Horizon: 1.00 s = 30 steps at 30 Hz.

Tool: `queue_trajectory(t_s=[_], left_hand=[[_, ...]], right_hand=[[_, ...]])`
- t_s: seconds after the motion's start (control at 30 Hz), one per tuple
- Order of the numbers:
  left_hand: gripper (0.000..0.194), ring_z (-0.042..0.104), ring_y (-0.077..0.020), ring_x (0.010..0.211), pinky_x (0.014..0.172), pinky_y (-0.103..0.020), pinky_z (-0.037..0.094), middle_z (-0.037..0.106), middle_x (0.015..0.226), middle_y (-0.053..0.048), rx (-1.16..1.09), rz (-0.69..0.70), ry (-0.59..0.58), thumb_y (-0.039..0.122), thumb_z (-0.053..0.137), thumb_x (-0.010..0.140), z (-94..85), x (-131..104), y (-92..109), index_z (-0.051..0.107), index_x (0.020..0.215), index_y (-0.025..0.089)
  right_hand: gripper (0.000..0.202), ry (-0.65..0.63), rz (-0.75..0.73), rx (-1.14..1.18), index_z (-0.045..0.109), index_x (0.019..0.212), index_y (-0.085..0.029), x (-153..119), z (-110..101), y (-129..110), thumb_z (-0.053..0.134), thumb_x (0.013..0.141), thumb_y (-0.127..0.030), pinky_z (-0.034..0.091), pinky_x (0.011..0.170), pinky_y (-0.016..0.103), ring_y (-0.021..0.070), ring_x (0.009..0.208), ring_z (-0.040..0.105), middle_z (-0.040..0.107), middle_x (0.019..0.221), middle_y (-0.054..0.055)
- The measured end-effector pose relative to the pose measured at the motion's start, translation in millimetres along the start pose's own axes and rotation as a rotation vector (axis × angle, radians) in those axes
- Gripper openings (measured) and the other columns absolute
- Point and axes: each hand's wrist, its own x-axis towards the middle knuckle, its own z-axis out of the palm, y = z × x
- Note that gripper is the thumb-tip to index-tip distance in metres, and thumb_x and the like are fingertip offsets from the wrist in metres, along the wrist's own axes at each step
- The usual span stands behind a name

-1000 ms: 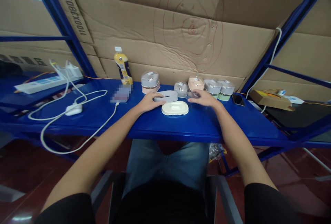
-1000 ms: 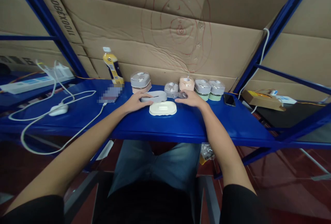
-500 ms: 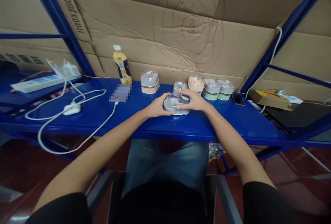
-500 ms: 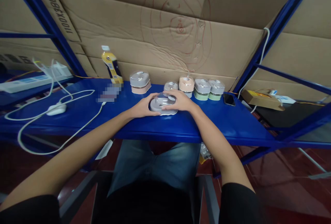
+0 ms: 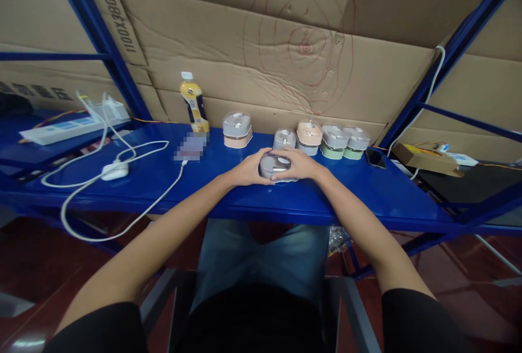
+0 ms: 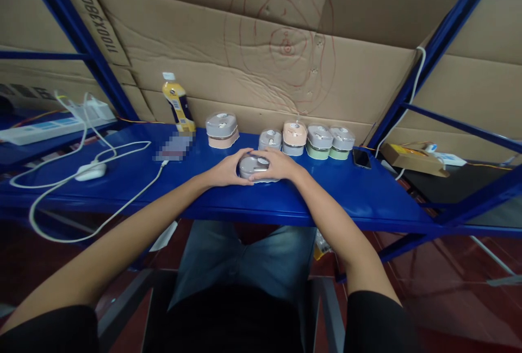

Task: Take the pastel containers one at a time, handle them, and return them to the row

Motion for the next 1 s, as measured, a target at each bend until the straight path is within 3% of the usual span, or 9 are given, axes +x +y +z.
queue_trajectory(t_s=[0.1,0.23,0.3,0.4,0.57,0.7,0.87,1.0], left_hand=[[0.109,0.057,-0.044,0.151,0.128,-0.059,0.044,0.057,0.165,-0.022,0.039,0.009,0.042,0.062,0.091,0.071,-6.2,-3,3,0.048,0.161,0.019],[0.102,0.053,-0.0444,0.155,0.133,-0.059,0.037,0.058,0.165,-0.02,0.113,-0.073,0.237,0.06,0.09,0.074,-13.6,4,5,0.051,0.159,0.018],[0.103,0.05,-0.045,0.156,0.133,-0.06,0.036,0.055,0.166,-0.023,0.142,-0.171,0.385,0.059,0.09,0.077,-14.1,18,7,0.048,0.161,0.017],[0.105,0.047,-0.0475,0.157,0.129,-0.06,0.039,0.052,0.165,-0.028,0.162,-0.361,0.542,0.06,0.087,0.083,-8.1,52,16,0.04,0.164,0.013],[0.093,0.056,-0.0516,0.146,0.12,-0.061,0.045,0.056,0.151,-0.036,0.191,-0.586,0.539,0.051,0.088,0.087,17.6,119,37,0.044,0.155,0.006],[0.087,0.054,-0.0543,0.145,0.119,-0.064,0.042,0.055,0.15,-0.037,0.197,-0.617,0.576,0.044,0.087,0.088,41.4,149,43,0.044,0.154,0.006],[0.085,0.053,-0.0573,0.143,0.117,-0.069,0.041,0.054,0.15,-0.037,0.187,-0.561,0.567,0.051,0.082,0.09,52.5,152,45,0.046,0.155,0.009],[0.077,0.05,-0.0556,0.148,0.122,-0.066,0.037,0.053,0.151,-0.036,0.202,-0.543,0.529,0.06,0.059,0.104,29.2,136,42,0.045,0.158,0.007]], right_hand=[[0.094,0.088,0.008,0.052,0.067,0.154,-0.027,-3,-5,4,0.086,0.078,-0.079,0.053,0.116,0.057,0.0381,0.129,0.068,0.072,0.139,0.014],[0.071,0.494,0.14,0.067,0.074,0.14,-0.028,-10,-29,10,0.038,0.107,-0.08,0.051,0.119,0.054,0.0331,0.133,0.067,0.075,0.139,0.012],[0.077,0.687,0.252,0.054,0.077,0.131,-0.028,-14,-41,15,0.021,0.111,-0.077,0.053,0.116,0.053,0.0324,0.128,0.069,0.077,0.131,0.013],[0.083,0.842,0.361,0.058,0.08,0.121,-0.025,-18,-50,23,0.017,0.109,-0.078,0.055,0.112,0.055,0.0343,0.118,0.072,0.079,0.118,0.015],[0.082,0.874,0.406,0.064,0.081,0.108,-0.023,-18,-47,35,0.018,0.109,-0.076,0.052,0.113,0.06,0.0368,0.116,0.072,0.079,0.109,0.017],[0.08,0.884,0.429,0.053,0.079,0.098,-0.022,-20,-46,43,0.019,0.109,-0.074,0.054,0.112,0.058,0.0359,0.115,0.073,0.079,0.108,0.018],[0.081,0.903,0.442,0.037,0.078,0.095,-0.025,-20,-47,46,0.017,0.109,-0.077,0.055,0.111,0.055,0.0341,0.112,0.074,0.08,0.105,0.016],[0.083,0.874,0.443,0.021,0.078,0.097,-0.024,-20,-47,46,0.015,0.11,-0.076,0.055,0.11,0.053,0.0331,0.111,0.074,0.079,0.105,0.016]])
